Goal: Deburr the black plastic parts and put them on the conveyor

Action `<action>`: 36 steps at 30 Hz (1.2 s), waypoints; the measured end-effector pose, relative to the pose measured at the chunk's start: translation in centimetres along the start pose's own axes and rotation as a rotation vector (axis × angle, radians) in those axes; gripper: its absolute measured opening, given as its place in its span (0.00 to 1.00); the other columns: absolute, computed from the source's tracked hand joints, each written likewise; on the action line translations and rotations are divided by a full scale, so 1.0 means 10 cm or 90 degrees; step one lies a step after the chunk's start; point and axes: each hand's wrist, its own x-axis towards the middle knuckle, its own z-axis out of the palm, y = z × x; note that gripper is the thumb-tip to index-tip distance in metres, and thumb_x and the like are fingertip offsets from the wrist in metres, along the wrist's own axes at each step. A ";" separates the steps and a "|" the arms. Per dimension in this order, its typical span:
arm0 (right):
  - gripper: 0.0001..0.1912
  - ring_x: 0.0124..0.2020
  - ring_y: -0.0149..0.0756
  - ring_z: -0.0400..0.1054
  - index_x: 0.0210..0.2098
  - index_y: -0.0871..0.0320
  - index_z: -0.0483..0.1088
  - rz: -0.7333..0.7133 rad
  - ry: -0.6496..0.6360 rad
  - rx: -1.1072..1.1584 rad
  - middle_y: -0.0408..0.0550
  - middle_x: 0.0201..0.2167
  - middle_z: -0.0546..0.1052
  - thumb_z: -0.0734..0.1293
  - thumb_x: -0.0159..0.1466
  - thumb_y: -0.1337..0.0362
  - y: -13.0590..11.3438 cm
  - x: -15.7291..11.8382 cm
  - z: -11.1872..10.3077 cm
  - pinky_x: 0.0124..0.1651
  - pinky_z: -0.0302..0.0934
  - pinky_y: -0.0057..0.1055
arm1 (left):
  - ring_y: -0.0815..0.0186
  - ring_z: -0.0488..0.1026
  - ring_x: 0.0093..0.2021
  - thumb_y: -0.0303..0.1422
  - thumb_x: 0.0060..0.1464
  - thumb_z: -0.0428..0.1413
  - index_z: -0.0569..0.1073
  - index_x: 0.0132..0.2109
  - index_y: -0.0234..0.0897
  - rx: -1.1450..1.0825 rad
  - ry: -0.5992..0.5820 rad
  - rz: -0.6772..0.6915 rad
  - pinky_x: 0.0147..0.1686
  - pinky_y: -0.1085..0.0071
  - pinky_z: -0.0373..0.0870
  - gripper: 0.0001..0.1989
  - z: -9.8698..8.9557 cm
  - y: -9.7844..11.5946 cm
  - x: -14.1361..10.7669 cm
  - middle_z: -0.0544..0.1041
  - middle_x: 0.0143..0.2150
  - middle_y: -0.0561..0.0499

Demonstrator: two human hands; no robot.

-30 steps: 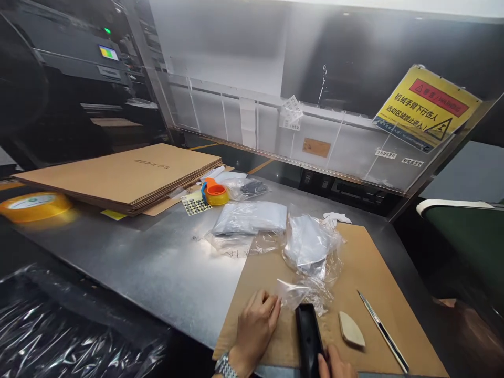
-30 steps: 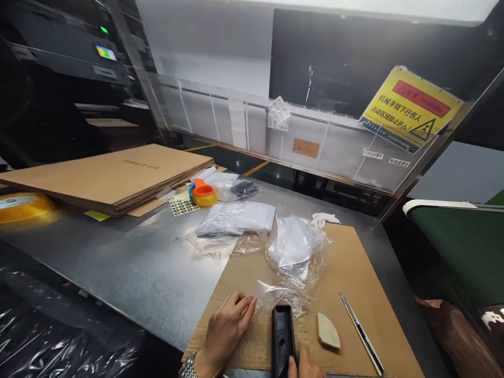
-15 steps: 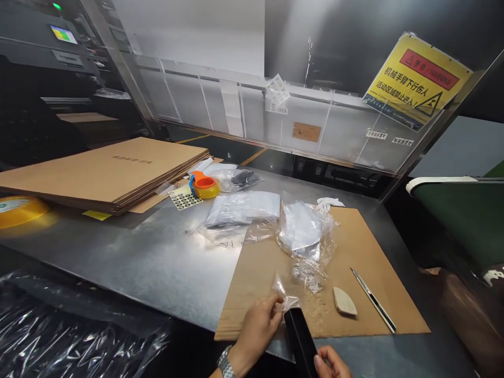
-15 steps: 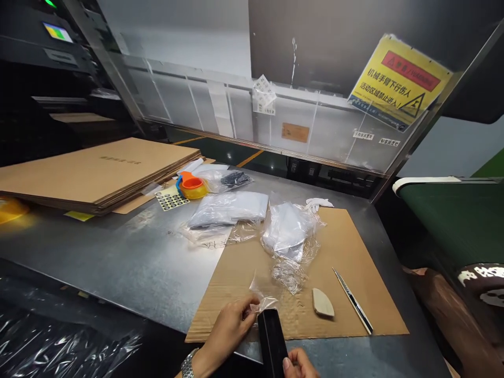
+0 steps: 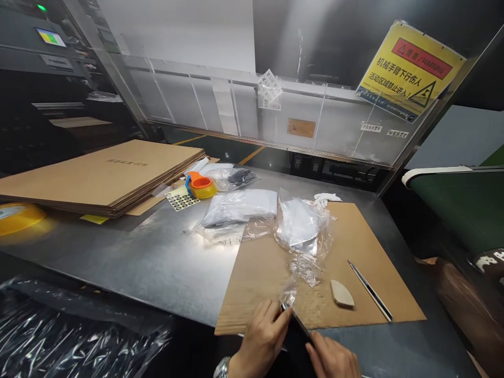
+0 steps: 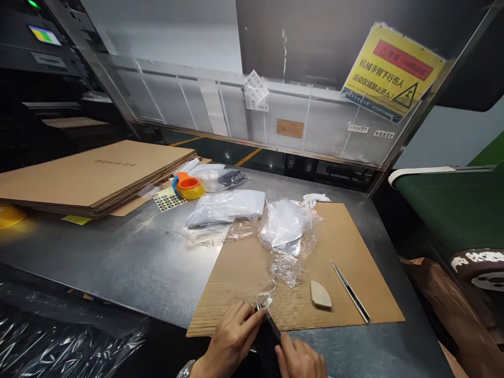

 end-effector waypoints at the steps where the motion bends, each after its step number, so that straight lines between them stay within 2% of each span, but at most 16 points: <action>1: 0.25 0.18 0.34 0.69 0.32 0.52 0.72 0.038 -0.014 0.049 0.43 0.16 0.72 0.48 0.67 0.50 0.00 0.05 -0.02 0.20 0.54 0.24 | 0.65 0.67 0.30 0.25 0.58 0.47 0.71 0.42 0.38 -0.004 0.019 -0.008 0.28 0.70 0.66 0.10 0.00 -0.01 -0.02 0.70 0.30 0.49; 4: 0.27 0.13 0.30 0.63 0.25 0.54 0.68 0.182 -0.063 0.192 0.40 0.11 0.68 0.50 0.65 0.44 -0.02 0.17 -0.03 0.18 0.50 0.23 | 0.65 0.69 0.29 0.26 0.58 0.47 0.71 0.41 0.37 0.003 0.073 -0.058 0.26 0.71 0.67 0.09 0.01 -0.06 -0.06 0.70 0.28 0.50; 6: 0.28 0.11 0.28 0.59 0.23 0.56 0.66 0.224 -0.079 0.230 0.39 0.09 0.65 0.49 0.64 0.44 -0.05 0.21 0.00 0.16 0.47 0.22 | 0.65 0.69 0.27 0.25 0.58 0.46 0.70 0.41 0.36 0.015 0.096 -0.064 0.25 0.71 0.67 0.09 0.04 -0.09 -0.09 0.70 0.27 0.50; 9: 0.27 0.11 0.30 0.60 0.24 0.56 0.65 0.217 -0.088 0.231 0.40 0.10 0.67 0.48 0.65 0.45 -0.14 0.23 0.05 0.16 0.47 0.23 | 0.65 0.70 0.26 0.25 0.58 0.46 0.69 0.43 0.35 0.017 0.124 -0.032 0.24 0.70 0.68 0.10 0.09 -0.06 -0.14 0.72 0.26 0.50; 11: 0.26 0.15 0.34 0.66 0.29 0.56 0.68 0.198 -0.094 0.227 0.44 0.14 0.71 0.50 0.64 0.45 -0.21 0.22 0.07 0.19 0.51 0.25 | 0.65 0.70 0.26 0.23 0.58 0.46 0.68 0.46 0.32 0.016 0.140 0.007 0.25 0.70 0.68 0.11 0.11 -0.01 -0.15 0.73 0.26 0.49; 14: 0.25 0.21 0.39 0.71 0.34 0.56 0.69 0.164 -0.105 0.231 0.49 0.20 0.76 0.51 0.63 0.45 -0.26 0.25 0.06 0.24 0.56 0.27 | 0.64 0.71 0.26 0.23 0.56 0.46 0.69 0.45 0.32 0.015 0.144 0.076 0.25 0.70 0.68 0.11 0.09 0.07 -0.14 0.74 0.26 0.48; 17: 0.21 0.16 0.35 0.68 0.38 0.57 0.66 0.173 -0.131 0.264 0.43 0.15 0.73 0.50 0.65 0.49 -0.24 0.34 0.02 0.20 0.54 0.25 | 0.65 0.70 0.24 0.23 0.56 0.45 0.70 0.43 0.34 0.010 0.129 0.097 0.22 0.70 0.66 0.11 0.02 0.11 -0.12 0.73 0.24 0.49; 20: 0.19 0.14 0.33 0.65 0.47 0.60 0.61 0.186 -0.156 0.270 0.39 0.13 0.71 0.49 0.67 0.55 -0.24 0.44 -0.06 0.17 0.53 0.24 | 0.65 0.69 0.23 0.22 0.55 0.46 0.70 0.42 0.33 -0.008 0.131 0.054 0.21 0.71 0.65 0.12 -0.06 0.13 -0.10 0.72 0.23 0.49; 22: 0.17 0.18 0.34 0.68 0.46 0.58 0.63 0.145 -0.197 0.194 0.43 0.17 0.74 0.50 0.66 0.58 -0.30 0.52 -0.14 0.20 0.54 0.24 | 0.65 0.70 0.24 0.22 0.54 0.46 0.70 0.42 0.33 -0.034 0.124 0.071 0.22 0.71 0.67 0.11 -0.11 0.17 -0.08 0.74 0.24 0.48; 24: 0.16 0.21 0.35 0.70 0.37 0.56 0.68 0.098 -0.241 0.106 0.46 0.20 0.75 0.51 0.65 0.60 -0.37 0.63 -0.25 0.22 0.52 0.25 | 0.64 0.72 0.26 0.22 0.53 0.46 0.71 0.42 0.33 -0.054 0.105 0.098 0.24 0.69 0.69 0.12 -0.16 0.20 -0.04 0.75 0.26 0.47; 26: 0.17 0.22 0.35 0.69 0.27 0.56 0.68 0.075 -0.260 0.065 0.47 0.19 0.74 0.53 0.65 0.61 -0.44 0.79 -0.38 0.22 0.48 0.25 | 0.63 0.72 0.27 0.22 0.53 0.46 0.72 0.41 0.35 -0.073 0.078 0.055 0.26 0.69 0.69 0.12 -0.26 0.20 0.04 0.76 0.27 0.47; 29: 0.20 0.18 0.30 0.63 0.17 0.57 0.63 0.028 -0.292 0.071 0.42 0.15 0.69 0.55 0.64 0.60 -0.49 1.10 -0.60 0.21 0.42 0.25 | 0.63 0.74 0.31 0.23 0.54 0.47 0.73 0.39 0.39 -0.146 -0.006 -0.103 0.29 0.70 0.70 0.12 -0.48 0.15 0.21 0.78 0.30 0.50; 31: 0.20 0.17 0.27 0.58 0.15 0.58 0.60 -0.020 -0.320 0.075 0.41 0.13 0.65 0.57 0.62 0.62 -0.52 1.31 -0.74 0.21 0.39 0.25 | 0.64 0.75 0.32 0.25 0.55 0.48 0.74 0.38 0.39 -0.187 -0.066 -0.177 0.32 0.69 0.69 0.11 -0.65 0.10 0.34 0.79 0.32 0.51; 33: 0.17 0.17 0.26 0.54 0.15 0.58 0.59 -0.059 -0.331 0.062 0.41 0.13 0.63 0.58 0.60 0.66 -0.56 1.49 -0.88 0.21 0.38 0.26 | 0.62 0.75 0.35 0.25 0.55 0.47 0.74 0.39 0.38 -0.188 -0.085 -0.207 0.35 0.67 0.68 0.11 -0.81 0.06 0.47 0.79 0.34 0.49; 36: 0.14 0.18 0.26 0.53 0.18 0.58 0.60 -0.122 -0.362 0.078 0.40 0.15 0.64 0.58 0.59 0.66 -0.62 1.67 -1.07 0.23 0.41 0.26 | 0.61 0.73 0.35 0.27 0.54 0.47 0.75 0.38 0.38 -0.237 -0.054 -0.246 0.36 0.66 0.65 0.12 -1.00 0.00 0.58 0.78 0.33 0.48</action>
